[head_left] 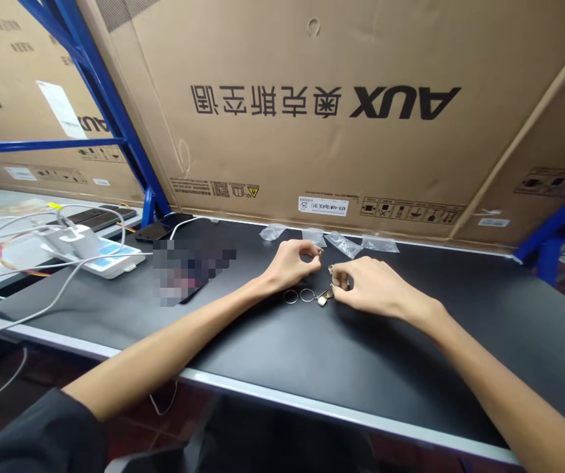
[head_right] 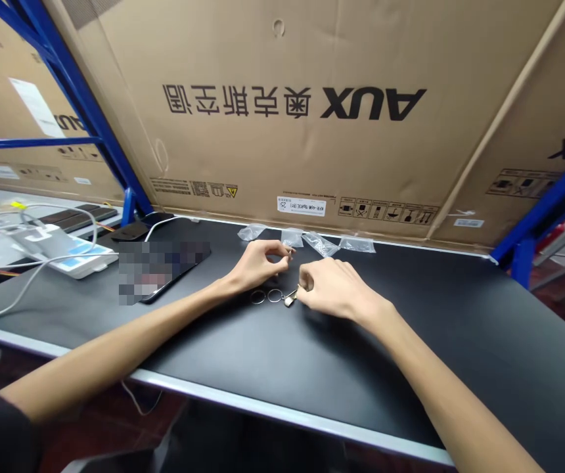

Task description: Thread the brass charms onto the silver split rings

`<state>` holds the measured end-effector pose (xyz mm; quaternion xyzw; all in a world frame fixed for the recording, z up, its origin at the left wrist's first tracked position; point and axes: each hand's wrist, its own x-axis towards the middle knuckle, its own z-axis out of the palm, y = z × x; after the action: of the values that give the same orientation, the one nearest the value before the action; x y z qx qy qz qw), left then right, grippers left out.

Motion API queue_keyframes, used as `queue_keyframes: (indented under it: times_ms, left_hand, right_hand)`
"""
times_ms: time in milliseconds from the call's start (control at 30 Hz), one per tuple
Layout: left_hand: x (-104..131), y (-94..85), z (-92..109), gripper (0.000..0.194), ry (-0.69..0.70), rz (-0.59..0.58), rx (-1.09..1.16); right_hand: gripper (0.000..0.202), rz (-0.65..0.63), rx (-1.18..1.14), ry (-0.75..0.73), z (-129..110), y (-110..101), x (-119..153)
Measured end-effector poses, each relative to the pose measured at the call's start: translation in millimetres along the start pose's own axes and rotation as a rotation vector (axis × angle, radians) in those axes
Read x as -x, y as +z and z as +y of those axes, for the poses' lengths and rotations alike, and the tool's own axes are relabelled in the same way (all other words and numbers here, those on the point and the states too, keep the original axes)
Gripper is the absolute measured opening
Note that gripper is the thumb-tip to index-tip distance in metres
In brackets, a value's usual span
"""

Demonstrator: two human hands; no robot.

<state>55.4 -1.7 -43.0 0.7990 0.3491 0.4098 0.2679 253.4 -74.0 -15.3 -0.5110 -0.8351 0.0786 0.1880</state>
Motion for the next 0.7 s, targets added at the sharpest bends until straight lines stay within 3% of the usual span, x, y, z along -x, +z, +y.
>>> queue_keyframes:
  times_ms: [200, 367, 700]
  left_hand:
    - [3, 1.5, 3, 0.007, 0.018, -0.04, 0.039]
    - [6, 3.1, 8, 0.01, 0.041, -0.063, 0.068]
    - [9, 4.3, 15, 0.013, 0.07, -0.068, 0.092]
  right_hand:
    - [0.017, 0.156, -0.152, 0.109, 5, -5, -10]
    - [0.02, 0.131, -0.319, 0.091, 10, -4, -14]
    - [0.019, 0.134, -0.432, 0.102, 9, 2, -13]
